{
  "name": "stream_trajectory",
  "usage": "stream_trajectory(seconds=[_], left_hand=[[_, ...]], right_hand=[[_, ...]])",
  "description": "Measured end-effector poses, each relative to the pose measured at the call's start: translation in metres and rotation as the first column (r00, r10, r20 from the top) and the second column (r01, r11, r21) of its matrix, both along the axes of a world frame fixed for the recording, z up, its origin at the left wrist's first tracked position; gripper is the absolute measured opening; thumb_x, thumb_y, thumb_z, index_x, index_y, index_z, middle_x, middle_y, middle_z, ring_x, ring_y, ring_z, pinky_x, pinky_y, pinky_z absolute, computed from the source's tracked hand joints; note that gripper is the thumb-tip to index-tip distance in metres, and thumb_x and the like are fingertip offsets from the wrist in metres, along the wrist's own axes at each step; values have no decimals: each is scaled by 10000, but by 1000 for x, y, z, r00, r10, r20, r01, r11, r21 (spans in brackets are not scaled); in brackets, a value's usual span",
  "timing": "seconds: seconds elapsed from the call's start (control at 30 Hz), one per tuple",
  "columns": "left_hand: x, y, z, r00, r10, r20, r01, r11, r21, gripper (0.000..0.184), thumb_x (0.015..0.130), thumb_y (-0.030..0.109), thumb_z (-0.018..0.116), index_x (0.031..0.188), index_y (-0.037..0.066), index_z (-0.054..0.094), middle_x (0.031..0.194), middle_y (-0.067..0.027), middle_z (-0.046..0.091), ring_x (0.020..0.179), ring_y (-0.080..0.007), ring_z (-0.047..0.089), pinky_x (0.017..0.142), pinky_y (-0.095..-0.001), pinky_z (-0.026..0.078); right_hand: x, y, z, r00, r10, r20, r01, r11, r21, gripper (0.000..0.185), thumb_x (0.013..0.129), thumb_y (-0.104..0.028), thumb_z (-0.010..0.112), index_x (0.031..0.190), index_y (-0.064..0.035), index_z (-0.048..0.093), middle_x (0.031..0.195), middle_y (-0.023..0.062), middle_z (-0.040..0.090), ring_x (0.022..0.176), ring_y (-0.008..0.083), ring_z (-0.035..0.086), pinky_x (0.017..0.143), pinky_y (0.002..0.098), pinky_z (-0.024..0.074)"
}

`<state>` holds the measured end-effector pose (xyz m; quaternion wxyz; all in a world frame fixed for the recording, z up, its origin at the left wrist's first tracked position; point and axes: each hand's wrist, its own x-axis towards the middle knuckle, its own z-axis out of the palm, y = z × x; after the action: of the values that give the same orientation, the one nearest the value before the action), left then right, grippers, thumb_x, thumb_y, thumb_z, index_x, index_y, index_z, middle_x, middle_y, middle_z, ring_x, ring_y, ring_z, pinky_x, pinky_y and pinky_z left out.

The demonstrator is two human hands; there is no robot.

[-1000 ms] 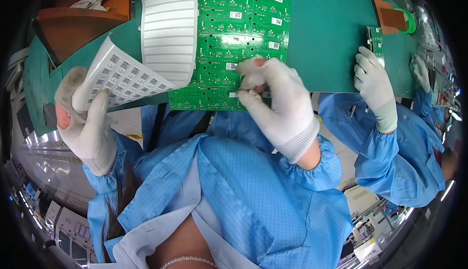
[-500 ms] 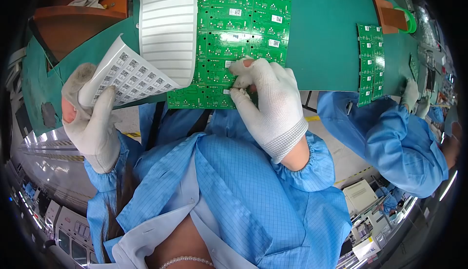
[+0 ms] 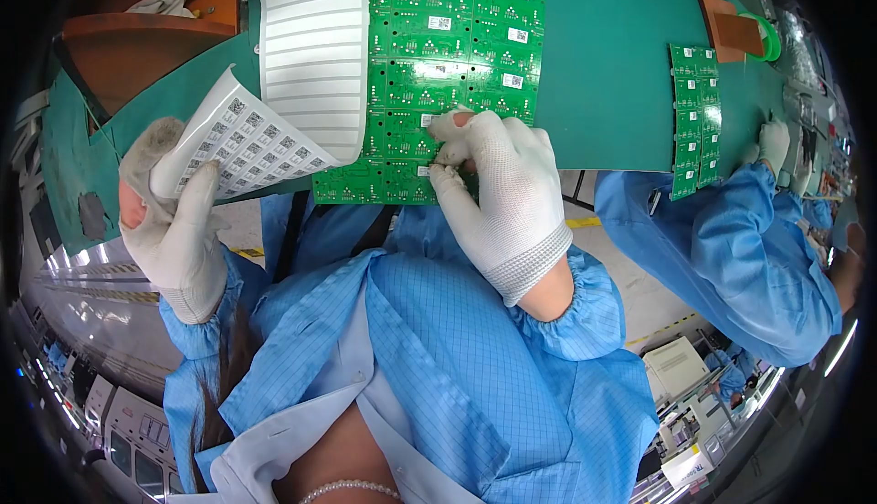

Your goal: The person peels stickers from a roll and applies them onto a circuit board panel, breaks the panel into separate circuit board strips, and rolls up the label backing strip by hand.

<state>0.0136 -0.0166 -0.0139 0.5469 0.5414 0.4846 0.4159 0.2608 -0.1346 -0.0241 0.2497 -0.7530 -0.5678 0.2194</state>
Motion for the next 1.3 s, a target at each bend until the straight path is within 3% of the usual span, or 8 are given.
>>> stream_trajectory(seconds=[0.23, 0.43, 0.53, 0.63, 0.67, 0.8, 0.9, 1.3], left_hand=[[0, 1, 0, 1000, -5, -3, 5, 1000, -8, 493, 841, -45, 758, 1300, -35, 579, 1187, -147, 680, 1084, -208, 666, 970, -342, 533], [2, 1, 2, 1000, -24, 5, 24, 999, -21, 495, 842, -67, 742, 1307, -30, 575, 1191, -138, 676, 1095, -207, 660, 965, -335, 532], [8, 1, 5, 995, -54, 83, 59, 997, -58, 501, 836, -87, 734, 1307, -21, 577, 1197, -129, 674, 1104, -200, 655, 966, -327, 529], [13, 1, -2, 985, -78, 156, 90, 993, -70, 489, 828, -99, 737, 1289, -15, 593, 1205, -119, 684, 1099, -191, 660, 963, -318, 532], [11, 2, -4, 980, -118, 161, 136, 985, -102, 482, 827, -96, 741, 1281, -17, 600, 1205, -119, 687, 1098, -190, 662, 962, -317, 533], [17, -1, 0, 953, -246, 178, 281, 937, -208, 422, 847, -100, 726, 1252, -24, 634, 1188, -120, 705, 1096, -183, 671, 960, -310, 538], [20, -3, 2, 930, -320, 181, 355, 911, -210, 386, 875, -97, 698, 1250, -23, 642, 1186, -120, 710, 1092, -179, 676, 956, -309, 546], [15, -2, 6, 927, -362, 94, 373, 912, -169, 338, 890, -75, 704, 1221, -27, 665, 1158, -124, 728, 1069, -178, 692, 944, -304, 557]], right_hand=[[1, 2, 3, 999, 7, 53, -6, 1000, -16, 297, 790, -49, 788, 1044, -53, 635, 842, 28, 615, 782, 192, 568, 705, 339, 493], [-2, 0, -3, 993, 32, 114, -35, 999, 28, 355, 760, -59, 762, 1092, -103, 644, 813, -9, 630, 812, 236, 596, 776, 388, 423], [-4, 3, 0, 941, 115, 317, -152, 984, 95, 388, 734, -95, 788, 1095, -119, 649, 923, 26, 630, 868, 248, 593, 800, 401, 414], [1, 7, 12, 905, 52, 422, -90, 993, 72, 460, 708, -121, 813, 1143, -138, 666, 1034, 67, 610, 954, 268, 585, 839, 411, 409], [5, 8, 13, 937, 33, 349, -81, 989, 123, 526, 696, -115, 823, 1198, -153, 669, 1113, 93, 588, 1030, 283, 571, 881, 411, 403], [-2, 21, 30, 991, 107, 86, -132, 912, 388, 453, 673, -34, 801, 1112, -82, 703, 1048, 53, 708, 925, 268, 624, 849, 377, 438], [-8, 40, 32, 951, 256, 172, -306, 847, 435, 481, 690, 29, 796, 1155, -27, 684, 984, 69, 717, 919, 280, 628, 865, 403, 443], [-15, 48, 28, 916, 250, 315, -367, 841, 399, 501, 661, -48, 839, 1149, -88, 729, 936, 27, 690, 942, 258, 633, 881, 395, 424]])
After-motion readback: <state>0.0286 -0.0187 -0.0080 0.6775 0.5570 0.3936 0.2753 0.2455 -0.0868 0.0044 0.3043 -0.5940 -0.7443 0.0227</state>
